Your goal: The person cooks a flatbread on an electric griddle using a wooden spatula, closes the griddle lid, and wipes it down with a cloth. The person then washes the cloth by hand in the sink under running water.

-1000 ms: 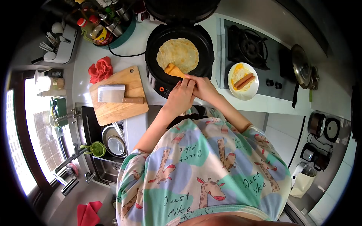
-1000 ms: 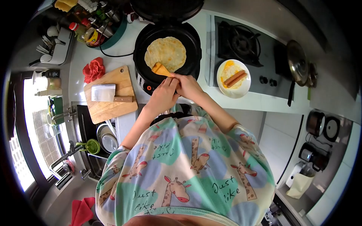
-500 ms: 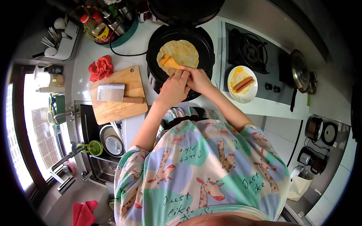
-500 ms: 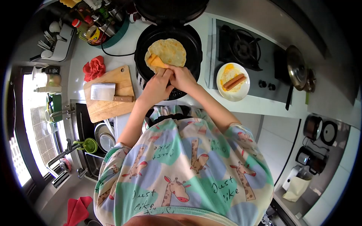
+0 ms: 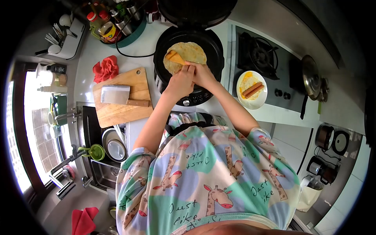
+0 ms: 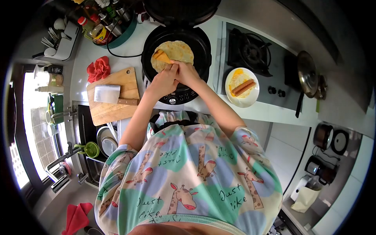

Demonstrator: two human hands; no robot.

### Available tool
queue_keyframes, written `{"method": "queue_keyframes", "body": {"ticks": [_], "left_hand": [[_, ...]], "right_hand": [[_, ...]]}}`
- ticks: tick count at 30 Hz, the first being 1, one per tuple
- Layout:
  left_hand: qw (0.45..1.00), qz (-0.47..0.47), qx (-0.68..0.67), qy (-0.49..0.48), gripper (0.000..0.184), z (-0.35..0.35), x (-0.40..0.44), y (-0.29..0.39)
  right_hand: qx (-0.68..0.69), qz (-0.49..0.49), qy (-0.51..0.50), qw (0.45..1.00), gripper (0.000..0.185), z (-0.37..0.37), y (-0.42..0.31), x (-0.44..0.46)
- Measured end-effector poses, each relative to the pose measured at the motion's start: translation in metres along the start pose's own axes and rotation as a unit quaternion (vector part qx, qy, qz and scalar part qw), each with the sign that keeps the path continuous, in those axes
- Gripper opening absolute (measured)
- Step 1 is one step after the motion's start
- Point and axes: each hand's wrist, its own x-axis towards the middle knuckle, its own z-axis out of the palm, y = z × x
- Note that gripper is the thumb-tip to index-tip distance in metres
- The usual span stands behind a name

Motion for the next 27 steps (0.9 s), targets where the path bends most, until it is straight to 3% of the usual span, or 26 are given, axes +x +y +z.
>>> {"method": "queue_keyframes", "body": {"ticks": [10, 16, 27], "left_hand": [[1.0, -0.019, -0.001, -0.013, 0.057, -0.002, 0.003, 0.004], [0.999, 0.02, 0.014, 0.046, 0.05, -0.01, 0.004, 0.004], [0.999, -0.004, 0.026, 0.023, 0.049, 0.0, 0.015, 0.0]], "right_hand": [[-0.015, 0.028, -0.019, 0.999, 0.046, -0.003, -0.005, 0.001], [0.002, 0.013, 0.006, 1.0, 0.049, -0.008, -0.013, 0.005], [-0.02, 0.045, -0.008, 0.999, 0.047, -0.008, -0.008, 0.012]]}}
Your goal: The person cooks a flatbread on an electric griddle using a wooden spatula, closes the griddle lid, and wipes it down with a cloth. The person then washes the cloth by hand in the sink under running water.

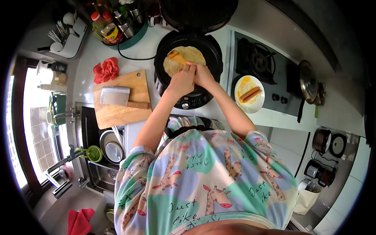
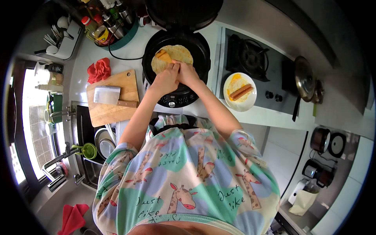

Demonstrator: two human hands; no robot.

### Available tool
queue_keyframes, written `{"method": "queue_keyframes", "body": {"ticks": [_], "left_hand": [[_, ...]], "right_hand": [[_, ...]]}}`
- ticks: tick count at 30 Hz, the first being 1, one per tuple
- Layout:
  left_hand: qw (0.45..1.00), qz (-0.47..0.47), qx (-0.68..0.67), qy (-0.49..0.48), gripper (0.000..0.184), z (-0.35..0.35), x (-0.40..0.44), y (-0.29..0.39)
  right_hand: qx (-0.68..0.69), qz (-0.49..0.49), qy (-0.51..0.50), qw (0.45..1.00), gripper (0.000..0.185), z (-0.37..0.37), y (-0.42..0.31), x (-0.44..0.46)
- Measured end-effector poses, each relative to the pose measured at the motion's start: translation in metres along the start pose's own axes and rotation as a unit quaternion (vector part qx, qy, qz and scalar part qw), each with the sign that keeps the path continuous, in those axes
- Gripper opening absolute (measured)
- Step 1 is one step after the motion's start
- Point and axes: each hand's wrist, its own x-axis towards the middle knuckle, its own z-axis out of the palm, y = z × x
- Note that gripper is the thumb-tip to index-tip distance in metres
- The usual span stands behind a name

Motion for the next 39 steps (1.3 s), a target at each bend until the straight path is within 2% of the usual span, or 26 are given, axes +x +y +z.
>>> {"method": "queue_keyframes", "body": {"ticks": [6, 9, 20, 27, 30, 33, 38, 39], "left_hand": [[1.0, 0.012, 0.0, -0.016, 0.052, -0.007, 0.013, 0.003], [1.0, 0.008, 0.006, -0.019, 0.051, 0.004, 0.016, 0.0], [0.998, 0.013, 0.021, -0.064, 0.056, -0.012, 0.023, 0.019], [0.998, 0.018, 0.033, -0.058, 0.055, 0.002, 0.026, 0.021], [0.997, 0.031, 0.042, -0.059, 0.055, -0.005, 0.026, 0.026], [0.996, 0.047, 0.029, -0.067, 0.055, 0.004, 0.024, 0.03], [0.996, 0.023, 0.006, -0.082, 0.054, 0.009, 0.028, 0.039], [0.996, 0.044, 0.015, -0.072, 0.055, 0.009, 0.03, 0.039]], "right_hand": [[-0.015, 0.015, 0.014, 1.0, 0.053, -0.008, 0.004, 0.005], [-0.03, 0.053, -0.003, 0.998, 0.053, -0.01, 0.004, 0.005], [-0.012, 0.039, 0.025, 0.999, 0.052, -0.016, 0.017, 0.005], [-0.014, 0.033, 0.036, 0.999, 0.054, -0.017, 0.027, 0.004], [-0.018, 0.008, 0.076, 0.997, 0.051, -0.022, 0.025, -0.002], [-0.016, 0.047, 0.06, 0.997, 0.045, -0.027, 0.027, -0.012], [-0.013, 0.019, 0.073, 0.997, 0.045, -0.029, 0.04, -0.011], [-0.011, 0.017, 0.07, 0.997, 0.045, -0.032, 0.039, -0.01]]}}
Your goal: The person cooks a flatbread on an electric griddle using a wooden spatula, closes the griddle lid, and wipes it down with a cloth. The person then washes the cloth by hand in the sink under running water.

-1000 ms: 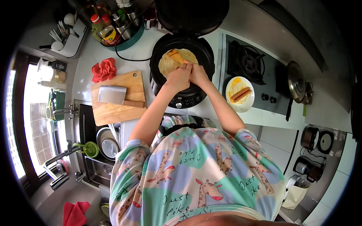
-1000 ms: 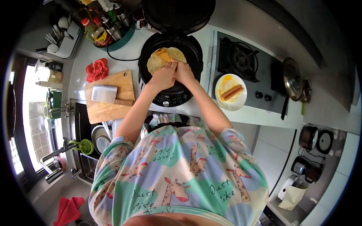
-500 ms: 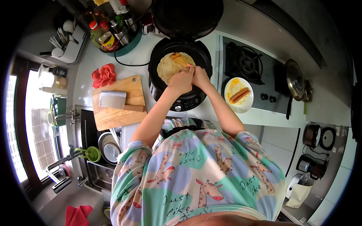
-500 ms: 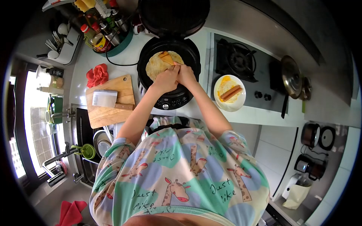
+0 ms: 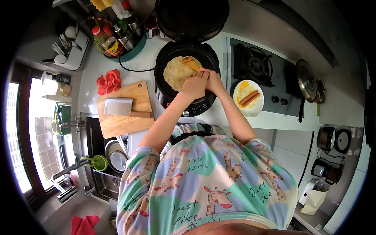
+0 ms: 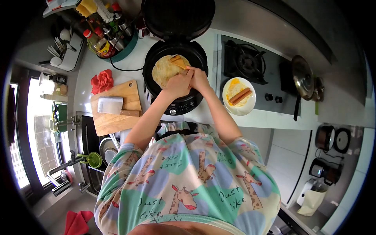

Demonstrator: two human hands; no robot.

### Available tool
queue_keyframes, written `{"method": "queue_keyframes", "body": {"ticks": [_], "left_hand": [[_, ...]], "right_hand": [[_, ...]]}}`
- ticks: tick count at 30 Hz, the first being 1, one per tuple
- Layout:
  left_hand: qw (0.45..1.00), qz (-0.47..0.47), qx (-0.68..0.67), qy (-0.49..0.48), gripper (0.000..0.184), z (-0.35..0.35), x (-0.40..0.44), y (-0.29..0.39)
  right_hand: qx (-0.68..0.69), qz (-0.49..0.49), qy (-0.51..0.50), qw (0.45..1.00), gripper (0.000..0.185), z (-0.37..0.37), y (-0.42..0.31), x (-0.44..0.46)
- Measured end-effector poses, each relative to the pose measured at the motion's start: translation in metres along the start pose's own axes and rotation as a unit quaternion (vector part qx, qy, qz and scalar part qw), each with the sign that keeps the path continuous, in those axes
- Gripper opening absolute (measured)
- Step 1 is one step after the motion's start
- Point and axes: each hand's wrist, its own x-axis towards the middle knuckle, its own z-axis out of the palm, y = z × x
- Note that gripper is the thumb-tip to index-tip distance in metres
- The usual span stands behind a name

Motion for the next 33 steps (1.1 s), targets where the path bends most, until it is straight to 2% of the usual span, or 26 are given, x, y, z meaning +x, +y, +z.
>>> {"method": "queue_keyframes", "body": {"ticks": [5, 8, 11, 13, 15, 17, 21, 24, 25, 29, 33], "left_hand": [[0.999, 0.051, -0.009, 0.01, 0.054, 0.006, -0.003, 0.01], [0.998, 0.062, 0.021, 0.017, 0.053, 0.027, -0.001, 0.009], [0.999, 0.041, 0.01, 0.019, 0.053, 0.021, 0.0, 0.019], [0.997, 0.069, 0.003, 0.033, 0.053, 0.017, -0.005, 0.025], [0.996, 0.088, -0.013, 0.022, 0.054, 0.016, -0.01, 0.029], [0.995, 0.089, -0.013, 0.034, 0.055, 0.04, -0.013, 0.027], [0.994, 0.09, -0.045, 0.035, 0.051, 0.043, -0.015, 0.038], [0.989, 0.13, -0.005, 0.067, 0.058, 0.034, -0.025, 0.046], [0.992, 0.119, -0.035, 0.015, 0.058, 0.029, -0.029, 0.051], [0.989, 0.132, -0.064, 0.023, 0.057, 0.048, -0.036, 0.052], [0.988, 0.13, -0.077, 0.019, 0.055, 0.028, -0.055, 0.063]], "right_hand": [[0.017, 0.027, 0.027, 0.999, 0.045, -0.007, 0.011, -0.018], [-0.013, 0.023, 0.022, 0.999, 0.045, -0.008, 0.019, -0.027], [-0.005, 0.03, 0.03, 0.999, 0.045, -0.018, 0.011, -0.028], [0.019, 0.033, 0.048, 0.998, 0.045, -0.021, 0.011, -0.034], [0.016, 0.04, 0.021, 0.999, 0.044, -0.03, 0.01, -0.045], [0.016, 0.049, 0.01, 0.999, 0.043, -0.032, 0.012, -0.056], [0.007, 0.044, 0.035, 0.998, 0.044, -0.039, 0.008, -0.063], [-0.002, 0.035, 0.04, 0.999, 0.046, -0.047, 0.008, -0.078], [-0.01, 0.038, 0.025, 0.999, 0.045, -0.048, 0.012, -0.085], [-0.018, 0.044, 0.021, 0.999, 0.042, -0.052, 0.012, -0.099], [-0.012, 0.04, 0.007, 0.999, 0.041, -0.061, -0.01, -0.112]]}}
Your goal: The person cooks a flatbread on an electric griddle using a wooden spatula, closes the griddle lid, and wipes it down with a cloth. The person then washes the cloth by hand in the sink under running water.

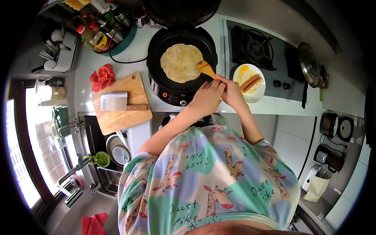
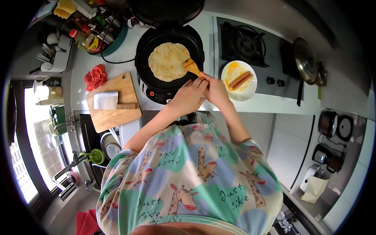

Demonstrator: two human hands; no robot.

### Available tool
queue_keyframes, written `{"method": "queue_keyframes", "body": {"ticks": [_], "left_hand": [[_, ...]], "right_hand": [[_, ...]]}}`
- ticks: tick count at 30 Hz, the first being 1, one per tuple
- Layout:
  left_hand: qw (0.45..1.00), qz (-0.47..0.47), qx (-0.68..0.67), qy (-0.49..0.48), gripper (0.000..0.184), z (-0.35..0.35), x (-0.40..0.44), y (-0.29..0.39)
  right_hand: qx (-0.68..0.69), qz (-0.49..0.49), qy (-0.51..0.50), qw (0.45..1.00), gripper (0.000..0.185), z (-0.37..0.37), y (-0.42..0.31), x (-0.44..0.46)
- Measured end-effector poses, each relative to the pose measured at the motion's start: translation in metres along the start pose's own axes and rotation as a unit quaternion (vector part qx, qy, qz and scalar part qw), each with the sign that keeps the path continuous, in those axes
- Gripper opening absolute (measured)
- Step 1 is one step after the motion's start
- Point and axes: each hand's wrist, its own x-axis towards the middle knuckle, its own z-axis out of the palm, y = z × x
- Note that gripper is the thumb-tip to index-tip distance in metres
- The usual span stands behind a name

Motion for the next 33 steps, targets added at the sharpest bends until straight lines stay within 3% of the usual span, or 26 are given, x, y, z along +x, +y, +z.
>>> {"method": "queue_keyframes", "body": {"ticks": [4, 8, 11, 15, 33], "left_hand": [[0.998, -0.022, -0.034, -0.038, 0.053, -0.001, -0.015, 0.002], [0.997, 0.003, -0.059, 0.051, 0.051, -0.011, -0.032, 0.008], [0.995, -0.059, -0.081, -0.01, 0.052, -0.02, -0.049, 0.005], [0.995, -0.057, -0.062, 0.052, 0.057, -0.025, -0.061, 0.006], [0.989, -0.136, 0.01, 0.062, 0.057, -0.035, -0.064, -0.026]], "right_hand": [[-0.017, -0.011, -0.025, 0.999, 0.043, 0.007, 0.003, -0.012], [0.007, -0.035, -0.046, 0.998, 0.044, 0.002, -0.02, -0.02], [-0.02, -0.028, -0.11, 0.993, 0.044, 0.018, -0.02, -0.018], [0.016, -0.107, -0.091, 0.99, 0.044, 0.027, -0.027, -0.011], [0.055, -0.139, -0.1, 0.984, 0.041, 0.067, -0.047, 0.032]]}}
